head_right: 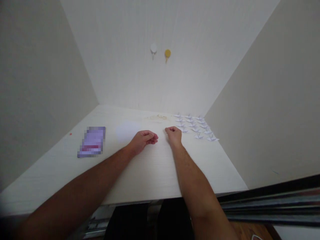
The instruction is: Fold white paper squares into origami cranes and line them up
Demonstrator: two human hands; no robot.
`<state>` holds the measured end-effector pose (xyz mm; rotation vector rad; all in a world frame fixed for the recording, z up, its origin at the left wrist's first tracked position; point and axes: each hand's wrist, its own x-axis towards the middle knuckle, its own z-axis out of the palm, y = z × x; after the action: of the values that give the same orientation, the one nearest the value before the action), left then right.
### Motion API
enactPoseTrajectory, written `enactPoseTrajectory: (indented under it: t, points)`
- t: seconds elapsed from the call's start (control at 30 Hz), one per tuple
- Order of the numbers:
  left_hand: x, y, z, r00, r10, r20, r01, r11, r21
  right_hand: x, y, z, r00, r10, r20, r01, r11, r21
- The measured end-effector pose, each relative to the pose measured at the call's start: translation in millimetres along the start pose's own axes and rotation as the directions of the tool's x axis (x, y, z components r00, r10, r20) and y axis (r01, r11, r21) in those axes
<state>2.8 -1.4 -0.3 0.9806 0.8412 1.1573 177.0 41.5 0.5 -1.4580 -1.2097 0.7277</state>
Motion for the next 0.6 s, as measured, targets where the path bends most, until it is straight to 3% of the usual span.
enactPoseTrajectory:
  t: [0.23, 0.3, 0.37, 0.43, 0.5, 0.57, 0.6]
  points:
    - [0, -4, 1.6, 1.0, 0.011, -0.011, -0.011, 0.997, 0.073, 3, 19, 1, 0.997, 0.012, 0.079, -0.025, 0.987, 0.161]
    - [-1, -3, 2.4, 0.998, 0.043, -0.046, -0.034, 0.985, 0.168, 4, 20, 3, 0.996, 0.016, 0.091, -0.032, 0.983, 0.179]
    - [-2, 1, -0.2, 0.986, 0.112, -0.121, -0.059, 0.924, 0.378, 5, 19, 4, 0.996, 0.011, 0.088, -0.025, 0.987, 0.161]
    - [0, 10, -8.3, 0.937, 0.258, -0.236, -0.038, 0.746, 0.665, 5, 18, 5, 0.995, 0.021, 0.1, -0.035, 0.989, 0.142]
    - [3, 22, -21.7, 0.868, 0.391, -0.308, 0.071, 0.516, 0.854, 6, 17, 5, 0.994, 0.026, 0.107, -0.04, 0.99, 0.132]
    - [6, 33, -37.7, 0.8, 0.478, -0.363, 0.238, 0.303, 0.923, 6, 15, 5, 0.994, 0.022, 0.105, -0.035, 0.992, 0.118]
    - [7, 38, -45.5, 0.792, 0.477, -0.382, 0.314, 0.219, 0.924, 6, 15, 5, 0.994, 0.018, 0.109, -0.031, 0.993, 0.118]
